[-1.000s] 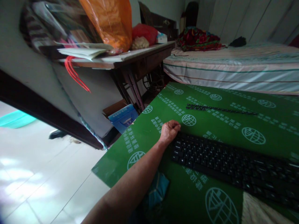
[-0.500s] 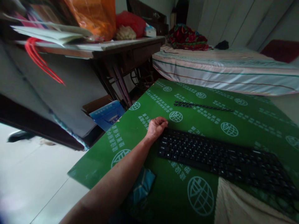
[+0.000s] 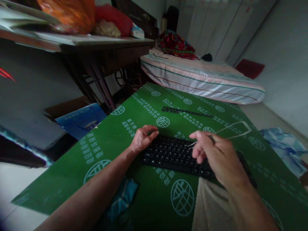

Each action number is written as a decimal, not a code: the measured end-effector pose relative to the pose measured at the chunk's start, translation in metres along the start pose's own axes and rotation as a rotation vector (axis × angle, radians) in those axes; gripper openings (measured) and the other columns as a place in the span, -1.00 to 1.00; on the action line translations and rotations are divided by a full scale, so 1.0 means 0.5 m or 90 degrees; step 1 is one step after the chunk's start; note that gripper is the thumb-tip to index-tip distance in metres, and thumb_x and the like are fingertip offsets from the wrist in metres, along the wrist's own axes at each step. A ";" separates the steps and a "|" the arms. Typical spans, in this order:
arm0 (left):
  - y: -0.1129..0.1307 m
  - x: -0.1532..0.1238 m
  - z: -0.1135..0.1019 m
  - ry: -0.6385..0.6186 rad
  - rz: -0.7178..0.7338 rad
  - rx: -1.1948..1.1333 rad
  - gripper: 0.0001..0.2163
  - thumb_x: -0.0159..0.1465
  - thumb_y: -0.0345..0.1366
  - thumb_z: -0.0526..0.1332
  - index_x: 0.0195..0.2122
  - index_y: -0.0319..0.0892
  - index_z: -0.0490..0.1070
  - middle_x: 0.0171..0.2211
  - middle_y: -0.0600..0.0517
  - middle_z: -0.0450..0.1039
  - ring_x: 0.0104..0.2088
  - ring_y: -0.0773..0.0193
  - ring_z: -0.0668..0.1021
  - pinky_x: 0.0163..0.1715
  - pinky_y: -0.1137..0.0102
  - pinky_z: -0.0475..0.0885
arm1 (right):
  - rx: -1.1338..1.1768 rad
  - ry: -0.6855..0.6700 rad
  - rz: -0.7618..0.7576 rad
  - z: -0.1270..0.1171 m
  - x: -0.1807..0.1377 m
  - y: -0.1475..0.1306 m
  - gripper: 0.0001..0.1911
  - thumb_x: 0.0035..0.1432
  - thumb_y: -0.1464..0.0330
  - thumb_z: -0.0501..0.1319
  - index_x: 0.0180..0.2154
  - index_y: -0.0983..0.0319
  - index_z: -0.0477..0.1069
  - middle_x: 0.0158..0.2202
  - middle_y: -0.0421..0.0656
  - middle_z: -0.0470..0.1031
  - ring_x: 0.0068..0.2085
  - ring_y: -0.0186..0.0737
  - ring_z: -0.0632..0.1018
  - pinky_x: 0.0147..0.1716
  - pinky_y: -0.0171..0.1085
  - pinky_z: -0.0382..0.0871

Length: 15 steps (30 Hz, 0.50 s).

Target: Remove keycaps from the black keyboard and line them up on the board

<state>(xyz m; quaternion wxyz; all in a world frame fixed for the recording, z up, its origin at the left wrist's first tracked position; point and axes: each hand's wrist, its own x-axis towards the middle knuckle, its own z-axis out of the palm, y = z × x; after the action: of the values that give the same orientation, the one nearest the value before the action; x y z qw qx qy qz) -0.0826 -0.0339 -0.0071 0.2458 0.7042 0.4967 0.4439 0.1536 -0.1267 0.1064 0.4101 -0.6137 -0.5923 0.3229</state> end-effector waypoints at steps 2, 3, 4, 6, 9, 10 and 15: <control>0.014 -0.005 0.001 -0.026 0.084 0.044 -0.86 0.13 -0.32 0.18 -0.30 -0.21 0.47 -0.25 -0.07 0.51 -0.17 0.16 0.52 -0.11 0.25 0.41 | 0.020 -0.065 0.024 0.038 0.015 0.015 -0.61 0.08 0.08 0.15 -0.28 0.30 0.38 -0.59 -0.19 0.46 -0.64 -0.36 0.43 -0.62 -0.37 0.32; 0.020 -0.008 0.002 -0.041 0.120 0.055 -0.85 0.14 -0.33 0.18 -0.28 -0.22 0.46 -0.23 -0.09 0.51 -0.13 0.15 0.50 -0.09 0.24 0.40 | 0.029 -0.085 0.036 0.055 0.025 0.025 -0.63 0.06 0.09 0.18 -0.29 0.28 0.36 -0.59 -0.19 0.47 -0.63 -0.35 0.44 -0.61 -0.37 0.33; 0.026 -0.010 0.004 -0.058 0.151 0.065 -0.84 0.14 -0.34 0.17 -0.26 -0.22 0.46 -0.22 -0.09 0.51 -0.10 0.15 0.48 -0.07 0.23 0.40 | 0.031 -0.099 0.044 0.070 0.034 0.036 -0.64 0.02 0.10 0.20 -0.31 0.28 0.35 -0.59 -0.20 0.47 -0.64 -0.35 0.44 -0.62 -0.37 0.33; 0.034 -0.016 0.009 -0.101 0.198 0.086 -0.82 0.15 -0.36 0.16 -0.22 -0.23 0.45 -0.21 -0.10 0.51 -0.05 0.14 0.46 -0.03 0.22 0.38 | 0.027 -0.125 0.055 0.090 0.052 0.058 -0.66 -0.02 0.13 0.24 -0.33 0.27 0.35 -0.60 -0.20 0.47 -0.65 -0.36 0.44 -0.63 -0.38 0.33; 0.041 -0.022 0.015 -0.171 0.241 0.118 -0.78 0.17 -0.36 0.14 -0.15 -0.24 0.42 -0.16 -0.09 0.49 0.00 0.14 0.42 0.03 0.22 0.33 | 0.031 -0.141 0.052 0.105 0.073 0.082 -0.67 -0.07 0.14 0.26 -0.38 0.28 0.36 -0.62 -0.20 0.46 -0.67 -0.37 0.43 -0.66 -0.40 0.31; 0.043 -0.023 0.016 -0.193 0.249 0.127 -0.77 0.18 -0.36 0.13 -0.13 -0.23 0.41 -0.13 -0.09 0.49 0.01 0.14 0.41 0.04 0.22 0.32 | 0.028 -0.140 0.049 0.109 0.079 0.086 -0.68 -0.07 0.15 0.26 -0.39 0.28 0.37 -0.62 -0.20 0.46 -0.68 -0.37 0.43 -0.67 -0.40 0.31; 0.049 -0.026 0.016 -0.249 0.261 0.154 -0.75 0.18 -0.39 0.10 -0.11 -0.23 0.38 -0.10 -0.08 0.47 0.00 0.16 0.42 0.05 0.24 0.30 | 0.004 -0.152 0.047 0.131 0.096 0.094 -0.70 -0.10 0.18 0.27 -0.41 0.29 0.39 -0.64 -0.22 0.44 -0.68 -0.39 0.41 -0.67 -0.41 0.29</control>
<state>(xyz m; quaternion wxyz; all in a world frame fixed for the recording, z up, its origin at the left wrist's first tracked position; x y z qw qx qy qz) -0.0652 -0.0547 0.0035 0.1565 0.8860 0.3366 0.2780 0.1217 -0.0693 0.0390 0.3268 -0.5911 -0.6127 0.4105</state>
